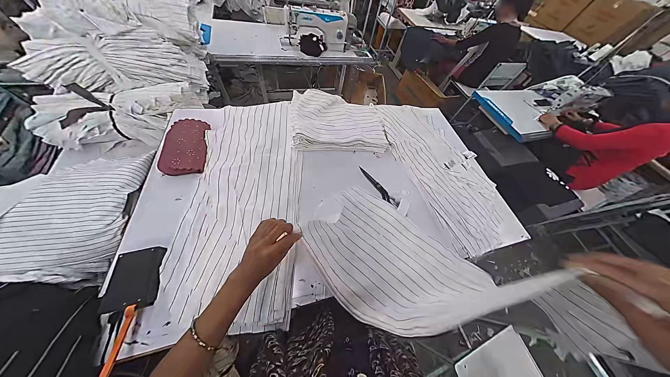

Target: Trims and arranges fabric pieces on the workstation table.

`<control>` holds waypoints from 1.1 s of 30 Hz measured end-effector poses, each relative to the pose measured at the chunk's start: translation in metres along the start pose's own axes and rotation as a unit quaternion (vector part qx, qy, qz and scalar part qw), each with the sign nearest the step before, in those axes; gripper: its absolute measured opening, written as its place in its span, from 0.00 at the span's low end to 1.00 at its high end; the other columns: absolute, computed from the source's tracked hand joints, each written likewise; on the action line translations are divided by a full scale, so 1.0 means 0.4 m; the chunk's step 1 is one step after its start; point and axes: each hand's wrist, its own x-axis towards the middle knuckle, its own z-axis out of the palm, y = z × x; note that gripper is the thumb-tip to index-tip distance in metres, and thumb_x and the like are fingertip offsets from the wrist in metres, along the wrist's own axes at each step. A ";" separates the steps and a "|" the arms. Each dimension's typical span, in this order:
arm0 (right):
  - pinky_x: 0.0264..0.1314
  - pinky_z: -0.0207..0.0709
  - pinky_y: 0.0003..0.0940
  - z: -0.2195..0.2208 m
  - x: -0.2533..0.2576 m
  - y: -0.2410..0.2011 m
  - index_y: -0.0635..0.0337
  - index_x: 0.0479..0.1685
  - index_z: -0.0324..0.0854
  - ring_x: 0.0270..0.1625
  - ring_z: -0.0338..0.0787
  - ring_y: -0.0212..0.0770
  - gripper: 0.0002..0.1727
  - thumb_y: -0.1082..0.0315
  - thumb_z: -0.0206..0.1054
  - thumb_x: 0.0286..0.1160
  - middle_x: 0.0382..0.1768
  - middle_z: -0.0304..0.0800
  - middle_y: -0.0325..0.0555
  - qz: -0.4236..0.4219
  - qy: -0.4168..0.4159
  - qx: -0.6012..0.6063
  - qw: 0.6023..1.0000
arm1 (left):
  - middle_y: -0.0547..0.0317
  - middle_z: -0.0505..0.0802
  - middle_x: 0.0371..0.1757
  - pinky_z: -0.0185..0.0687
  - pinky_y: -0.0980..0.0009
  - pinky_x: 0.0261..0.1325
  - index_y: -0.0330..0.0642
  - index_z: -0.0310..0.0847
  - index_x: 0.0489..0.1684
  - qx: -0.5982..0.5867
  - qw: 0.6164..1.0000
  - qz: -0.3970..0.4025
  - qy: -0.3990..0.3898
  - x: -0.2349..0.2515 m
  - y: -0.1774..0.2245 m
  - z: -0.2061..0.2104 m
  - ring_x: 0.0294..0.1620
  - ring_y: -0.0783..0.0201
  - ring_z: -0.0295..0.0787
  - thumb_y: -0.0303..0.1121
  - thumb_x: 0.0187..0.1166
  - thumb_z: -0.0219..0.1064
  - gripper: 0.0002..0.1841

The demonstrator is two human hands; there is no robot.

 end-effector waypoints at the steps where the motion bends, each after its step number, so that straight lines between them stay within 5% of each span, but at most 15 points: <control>1: 0.70 0.77 0.55 0.086 0.074 -0.042 0.62 0.44 0.95 0.61 0.90 0.57 0.17 0.60 0.63 0.81 0.51 0.95 0.58 -0.062 0.021 -0.002 0.998 | 0.55 0.84 0.36 0.73 0.66 0.64 0.49 0.87 0.41 0.005 0.999 0.035 0.012 0.033 0.030 -0.005 0.46 0.56 0.82 0.35 0.87 0.62 0.08; 3: 0.71 0.79 0.51 0.236 0.197 -0.171 0.54 0.40 0.96 0.66 0.88 0.52 0.14 0.60 0.64 0.80 0.55 0.94 0.50 -0.175 -0.004 0.074 0.982 | 0.57 0.79 0.36 0.70 0.67 0.64 0.51 0.84 0.47 0.000 0.995 0.102 0.020 0.095 0.094 -0.022 0.43 0.58 0.79 0.34 0.89 0.60 0.06; 7: 0.85 0.66 0.55 0.379 0.344 -0.390 0.58 0.41 0.95 0.81 0.77 0.59 0.09 0.67 0.68 0.79 0.71 0.85 0.59 -0.393 -0.198 0.222 0.870 | 0.57 0.78 0.38 0.68 0.68 0.62 0.48 0.82 0.53 -0.015 0.979 0.201 0.008 0.182 0.204 -0.082 0.44 0.60 0.76 0.31 0.89 0.58 0.07; 11: 0.73 0.74 0.55 0.370 0.383 -0.442 0.62 0.44 0.94 0.55 0.93 0.52 0.09 0.70 0.68 0.78 0.46 0.96 0.53 -0.458 -0.293 0.243 0.803 | 0.58 0.76 0.33 0.68 0.68 0.58 0.46 0.82 0.51 -0.008 0.979 0.203 -0.005 0.208 0.255 -0.131 0.39 0.60 0.75 0.30 0.89 0.58 0.07; 15: 0.64 0.82 0.41 0.304 0.338 -0.413 0.62 0.42 0.93 0.55 0.93 0.45 0.08 0.71 0.67 0.78 0.45 0.96 0.51 -0.439 -0.188 0.296 0.827 | 0.60 0.78 0.30 0.71 0.66 0.53 0.52 0.79 0.41 -0.009 0.981 0.147 -0.123 0.167 0.281 -0.102 0.34 0.61 0.77 0.30 0.88 0.55 0.08; 18: 0.65 0.81 0.23 0.191 0.287 -0.338 0.58 0.43 0.93 0.57 0.90 0.29 0.08 0.68 0.68 0.79 0.47 0.95 0.41 -0.350 -0.046 0.312 0.882 | 0.43 0.94 0.37 0.84 0.39 0.51 0.43 0.94 0.33 0.014 0.959 0.006 -0.282 0.112 0.229 -0.116 0.41 0.42 0.94 0.20 0.68 0.70 0.07; 20: 0.60 0.84 0.18 0.112 0.253 -0.262 0.47 0.44 0.93 0.54 0.89 0.20 0.06 0.62 0.71 0.78 0.47 0.94 0.25 -0.240 0.059 0.307 0.919 | 0.34 0.93 0.38 0.80 0.29 0.50 0.34 0.94 0.36 -0.020 0.943 -0.115 -0.311 0.118 0.159 -0.211 0.42 0.32 0.92 0.22 0.64 0.79 0.05; 21: 0.57 0.84 0.16 0.088 0.240 -0.227 0.40 0.45 0.93 0.52 0.88 0.18 0.06 0.59 0.71 0.77 0.46 0.92 0.19 -0.178 0.095 0.313 0.928 | 0.41 0.90 0.32 0.82 0.37 0.43 0.35 0.92 0.36 -0.054 0.949 -0.131 -0.280 0.126 0.122 -0.276 0.35 0.41 0.90 0.31 0.65 0.80 0.10; 23: 0.53 0.85 0.16 0.094 0.234 -0.176 0.38 0.45 0.94 0.48 0.89 0.17 0.06 0.58 0.72 0.77 0.45 0.92 0.17 -0.084 0.121 0.360 0.921 | 0.77 0.85 0.33 0.78 0.81 0.42 0.57 0.88 0.38 -0.186 0.947 -0.153 -0.214 0.154 0.087 -0.392 0.37 0.82 0.81 0.56 0.71 0.75 0.15; 25: 0.52 0.84 0.18 0.151 0.261 -0.160 0.48 0.46 0.93 0.46 0.89 0.19 0.08 0.68 0.68 0.78 0.46 0.94 0.24 -0.015 0.107 0.411 0.905 | 0.85 0.87 0.36 0.75 0.90 0.42 0.63 0.89 0.38 -0.296 0.919 -0.169 -0.198 0.184 0.073 -0.438 0.39 0.91 0.80 0.60 0.73 0.72 0.14; 26: 0.53 0.84 0.19 0.187 0.286 -0.165 0.55 0.47 0.91 0.46 0.89 0.19 0.09 0.73 0.65 0.79 0.47 0.94 0.28 0.016 0.097 0.420 0.902 | 0.82 0.86 0.30 0.76 0.86 0.38 0.59 0.87 0.30 -0.215 0.943 -0.182 -0.176 0.194 0.064 -0.434 0.34 0.87 0.79 0.61 0.72 0.72 0.17; 27: 0.54 0.83 0.19 0.221 0.316 -0.175 0.60 0.49 0.89 0.46 0.88 0.19 0.08 0.75 0.65 0.80 0.48 0.94 0.32 0.040 0.087 0.422 0.901 | 0.69 0.84 0.28 0.76 0.71 0.34 0.47 0.86 0.28 -0.084 0.968 -0.179 -0.156 0.207 0.052 -0.423 0.30 0.74 0.78 0.57 0.74 0.71 0.21; 29: 0.53 0.81 0.17 0.277 0.372 -0.208 0.63 0.51 0.89 0.45 0.87 0.18 0.08 0.75 0.65 0.81 0.48 0.93 0.33 0.051 0.079 0.449 0.889 | 0.39 0.85 0.31 0.73 0.38 0.33 0.32 0.91 0.40 0.121 0.971 -0.174 -0.110 0.241 0.045 -0.418 0.30 0.40 0.81 0.47 0.80 0.68 0.22; 30: 0.53 0.81 0.17 0.291 0.395 -0.226 0.62 0.50 0.89 0.46 0.88 0.18 0.08 0.74 0.65 0.82 0.48 0.94 0.33 0.037 0.087 0.473 0.876 | 0.30 0.85 0.36 0.72 0.31 0.39 0.31 0.90 0.47 0.182 0.963 -0.183 -0.072 0.249 0.048 -0.432 0.34 0.31 0.82 0.43 0.83 0.67 0.19; 33: 0.56 0.83 0.18 0.318 0.425 -0.253 0.58 0.52 0.90 0.50 0.90 0.20 0.09 0.74 0.64 0.83 0.51 0.94 0.30 -0.042 0.092 0.536 0.838 | 0.28 0.87 0.46 0.73 0.37 0.53 0.37 0.87 0.61 0.262 0.939 -0.221 0.030 0.180 0.045 -0.485 0.45 0.33 0.82 0.42 0.89 0.61 0.18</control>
